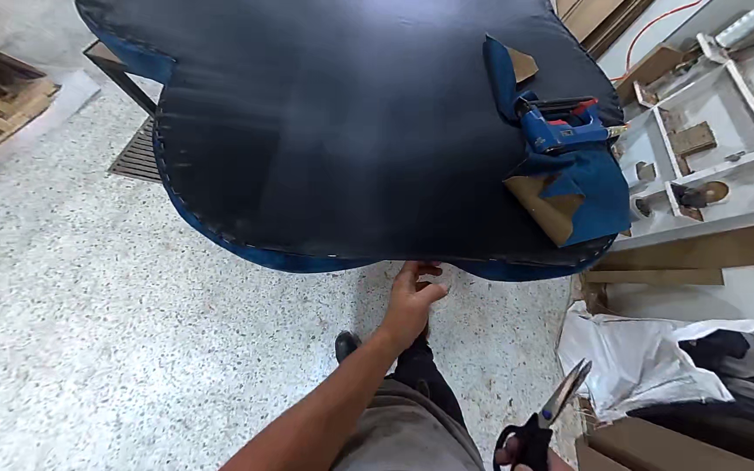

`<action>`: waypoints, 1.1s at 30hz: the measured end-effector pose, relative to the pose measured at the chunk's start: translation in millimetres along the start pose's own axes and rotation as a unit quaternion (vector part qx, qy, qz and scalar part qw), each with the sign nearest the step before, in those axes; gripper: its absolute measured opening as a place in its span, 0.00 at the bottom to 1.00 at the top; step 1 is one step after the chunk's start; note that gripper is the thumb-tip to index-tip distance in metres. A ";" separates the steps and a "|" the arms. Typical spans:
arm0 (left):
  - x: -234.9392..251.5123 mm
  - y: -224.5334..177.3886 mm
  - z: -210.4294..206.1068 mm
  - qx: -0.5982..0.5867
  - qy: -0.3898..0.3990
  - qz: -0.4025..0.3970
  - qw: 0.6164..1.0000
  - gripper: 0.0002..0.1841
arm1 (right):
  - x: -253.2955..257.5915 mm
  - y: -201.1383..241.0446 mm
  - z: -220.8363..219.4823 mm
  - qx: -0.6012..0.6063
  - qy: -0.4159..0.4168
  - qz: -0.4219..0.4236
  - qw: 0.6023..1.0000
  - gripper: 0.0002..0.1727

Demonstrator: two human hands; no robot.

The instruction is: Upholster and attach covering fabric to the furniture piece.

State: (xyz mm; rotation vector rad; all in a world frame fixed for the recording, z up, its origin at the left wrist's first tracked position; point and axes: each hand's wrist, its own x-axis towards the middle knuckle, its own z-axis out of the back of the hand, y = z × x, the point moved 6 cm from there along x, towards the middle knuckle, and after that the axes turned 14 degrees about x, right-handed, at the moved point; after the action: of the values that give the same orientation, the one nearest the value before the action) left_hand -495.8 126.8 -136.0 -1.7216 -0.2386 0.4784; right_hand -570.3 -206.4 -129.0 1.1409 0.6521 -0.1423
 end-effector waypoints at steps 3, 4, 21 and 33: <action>-1.2 -12.0 0.1 -0.010 -0.024 -0.006 1.000 0.22 | 2.9 6.4 -1.1 -0.006 -0.017 0.012 1.000 0.17; -1.3 -14.2 0.9 -0.023 -0.037 0.003 0.999 0.19 | 4.2 8.2 -1.8 0.015 0.003 0.010 1.000 0.19; -3.2 -36.0 14.5 0.684 -0.044 0.044 0.726 0.23 | 27.6 62.3 -85.1 0.221 0.287 0.046 0.931 0.23; 2.7 -45.0 15.6 0.706 -0.033 -0.019 0.707 0.16 | 35.8 75.0 -95.5 0.236 0.214 0.058 0.946 0.17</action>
State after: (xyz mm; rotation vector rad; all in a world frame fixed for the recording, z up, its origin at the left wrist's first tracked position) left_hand -495.6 151.2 -95.0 -0.1664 0.0790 0.4717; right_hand -548.4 -82.7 -113.3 1.6943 0.9641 0.0587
